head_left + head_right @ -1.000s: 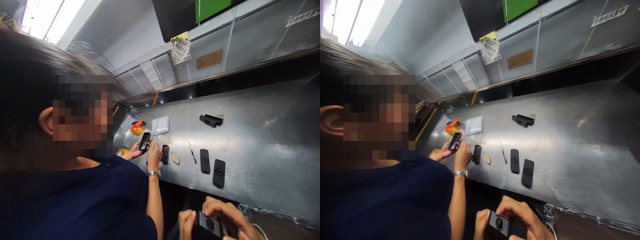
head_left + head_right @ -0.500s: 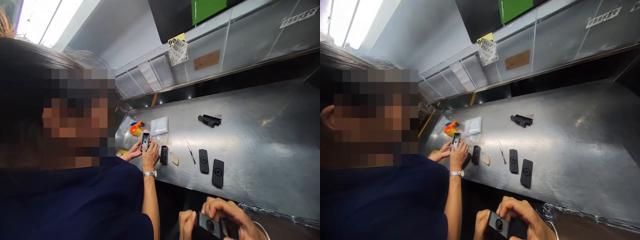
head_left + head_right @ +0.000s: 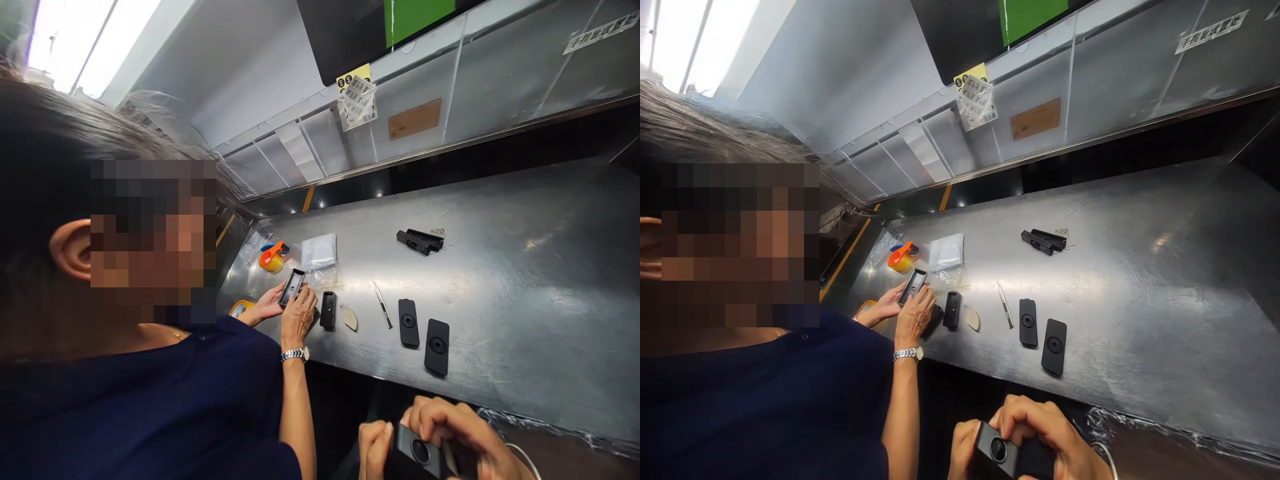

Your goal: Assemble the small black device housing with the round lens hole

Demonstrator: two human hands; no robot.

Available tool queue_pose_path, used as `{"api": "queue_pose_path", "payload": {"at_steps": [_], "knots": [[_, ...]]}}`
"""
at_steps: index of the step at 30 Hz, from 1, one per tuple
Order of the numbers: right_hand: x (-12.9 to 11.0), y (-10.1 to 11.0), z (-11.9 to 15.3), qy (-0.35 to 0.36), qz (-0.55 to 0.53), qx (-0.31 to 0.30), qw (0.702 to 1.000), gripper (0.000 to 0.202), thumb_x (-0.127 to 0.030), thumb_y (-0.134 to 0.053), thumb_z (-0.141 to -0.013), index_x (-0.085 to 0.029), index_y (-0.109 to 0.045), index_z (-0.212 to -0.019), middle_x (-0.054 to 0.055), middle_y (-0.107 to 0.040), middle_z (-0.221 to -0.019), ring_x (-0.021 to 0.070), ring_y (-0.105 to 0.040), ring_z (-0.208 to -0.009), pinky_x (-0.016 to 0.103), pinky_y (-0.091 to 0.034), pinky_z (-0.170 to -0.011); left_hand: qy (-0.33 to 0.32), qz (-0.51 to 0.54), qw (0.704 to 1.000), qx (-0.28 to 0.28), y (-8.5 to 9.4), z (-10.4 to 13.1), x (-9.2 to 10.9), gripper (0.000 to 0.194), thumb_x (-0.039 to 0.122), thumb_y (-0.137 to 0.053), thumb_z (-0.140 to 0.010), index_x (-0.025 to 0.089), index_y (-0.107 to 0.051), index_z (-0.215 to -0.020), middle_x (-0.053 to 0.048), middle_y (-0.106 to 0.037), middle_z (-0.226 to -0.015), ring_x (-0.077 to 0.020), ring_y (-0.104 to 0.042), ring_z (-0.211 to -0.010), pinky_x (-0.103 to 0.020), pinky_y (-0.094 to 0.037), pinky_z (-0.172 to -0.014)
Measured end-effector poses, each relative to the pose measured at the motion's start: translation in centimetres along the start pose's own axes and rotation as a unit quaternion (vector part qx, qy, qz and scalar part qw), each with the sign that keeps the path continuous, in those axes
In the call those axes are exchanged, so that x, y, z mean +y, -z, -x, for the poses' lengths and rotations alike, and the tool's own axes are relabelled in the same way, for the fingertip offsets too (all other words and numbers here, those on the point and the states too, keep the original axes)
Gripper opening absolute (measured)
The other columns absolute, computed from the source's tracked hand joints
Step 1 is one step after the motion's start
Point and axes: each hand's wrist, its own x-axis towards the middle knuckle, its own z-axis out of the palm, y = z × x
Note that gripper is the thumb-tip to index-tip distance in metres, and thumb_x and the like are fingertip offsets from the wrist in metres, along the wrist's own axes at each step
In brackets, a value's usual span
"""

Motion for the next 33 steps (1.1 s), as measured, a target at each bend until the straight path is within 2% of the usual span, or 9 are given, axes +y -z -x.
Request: {"api": "queue_pose_path", "payload": {"at_steps": [4,7,10,13,18,22,26,31,33], "knots": [[-0.1,0.0,0.0,0.018,0.045,0.018,0.999,0.042,-0.048,-0.062,-0.073,-0.022,-0.060,-0.106,0.006,-0.064,-0.080,0.0188,-0.060,-0.068,0.030,-0.048,-0.065,0.000,-0.094,0.995,-0.009,0.2,0.0,0.5,0.038,0.003,-0.026,-0.086,0.013,-0.053,-0.110,-0.013,-0.054,-0.116,-0.0262,-0.042,-0.120,-0.046,-0.045,-0.094],[-0.3,0.1,-0.3,0.035,0.000,-0.004,0.999,0.031,-0.043,-0.064,-0.073,-0.022,-0.058,-0.095,0.007,-0.062,-0.082,0.0222,-0.062,-0.080,0.033,-0.049,-0.072,0.017,-0.141,0.990,-0.010,0.4,0.3,0.7,0.037,0.003,-0.024,-0.087,0.011,-0.057,-0.103,-0.013,-0.057,-0.103,-0.0265,-0.049,-0.107,-0.044,-0.047,-0.087],[-0.6,0.0,-0.6,0.046,-0.048,0.005,0.998,0.026,-0.041,-0.065,-0.074,-0.023,-0.052,-0.087,0.006,-0.061,-0.084,0.0234,-0.061,-0.088,0.034,-0.050,-0.077,0.032,-0.162,0.986,-0.007,0.6,0.6,0.8,0.037,0.003,-0.025,-0.086,0.013,-0.058,-0.099,-0.011,-0.058,-0.095,-0.0238,-0.052,-0.100,-0.041,-0.048,-0.086],[-0.8,-0.1,-0.7,0.046,-0.074,0.005,0.996,0.026,-0.042,-0.066,-0.074,-0.024,-0.051,-0.087,0.005,-0.059,-0.083,0.0228,-0.060,-0.090,0.035,-0.049,-0.079,0.037,-0.171,0.985,-0.003,0.7,0.9,1.1,0.036,0.004,-0.028,-0.086,0.015,-0.058,-0.101,-0.010,-0.057,-0.096,-0.0232,-0.051,-0.102,-0.039,-0.047,-0.088],[-0.8,-0.4,-0.8,0.023,-0.089,-0.012,0.996,0.029,-0.047,-0.061,-0.076,-0.022,-0.052,-0.090,0.006,-0.056,-0.084,0.0212,-0.058,-0.084,0.034,-0.049,-0.076,0.037,-0.184,0.982,0.007,1.1,1.0,1.6,0.035,0.005,-0.026,-0.087,0.010,-0.057,-0.102,-0.014,-0.056,-0.103,-0.0277,-0.048,-0.109,-0.041,-0.046,-0.089],[-0.7,-0.5,-0.9,0.025,-0.025,0.012,0.999,0.039,-0.052,-0.059,-0.076,-0.023,-0.057,-0.102,0.004,-0.055,-0.076,0.0193,-0.057,-0.074,0.030,-0.048,-0.065,0.030,-0.177,0.984,0.009,1.1,0.9,1.5,0.034,0.006,-0.025,-0.088,0.012,-0.056,-0.101,-0.014,-0.056,-0.105,-0.0280,-0.047,-0.110,-0.040,-0.048,-0.086],[-0.8,-0.5,-1.0,0.039,0.008,0.032,0.999,0.039,-0.052,-0.059,-0.076,-0.023,-0.060,-0.103,0.004,-0.057,-0.074,0.0192,-0.058,-0.071,0.029,-0.047,-0.061,0.029,-0.173,0.984,0.008,0.8,0.8,1.4,0.037,0.004,-0.023,-0.087,0.015,-0.055,-0.101,-0.012,-0.056,-0.104,-0.0240,-0.049,-0.102,-0.037,-0.049,-0.082],[-1.5,-0.7,-1.6,0.052,-0.057,0.028,0.997,0.021,-0.043,-0.061,-0.078,-0.024,-0.055,-0.084,0.003,-0.056,-0.077,0.0179,-0.056,-0.073,0.030,-0.047,-0.065,0.040,-0.146,0.988,0.019,0.5,0.9,1.5,0.035,0.004,-0.023,-0.087,0.014,-0.054,-0.101,-0.012,-0.055,-0.104,-0.0253,-0.048,-0.103,-0.041,-0.048,-0.085],[-1.6,-0.9,-1.8,0.062,-0.078,0.027,0.995,0.021,-0.040,-0.060,-0.079,-0.023,-0.048,-0.075,0.002,-0.054,-0.073,0.0180,-0.054,-0.074,0.032,-0.048,-0.068,0.047,-0.128,0.990,0.026,0.3,1.0,1.5,0.035,0.004,-0.024,-0.087,0.015,-0.054,-0.101,-0.012,-0.054,-0.104,-0.0263,-0.048,-0.105,-0.044,-0.047,-0.087]]}}
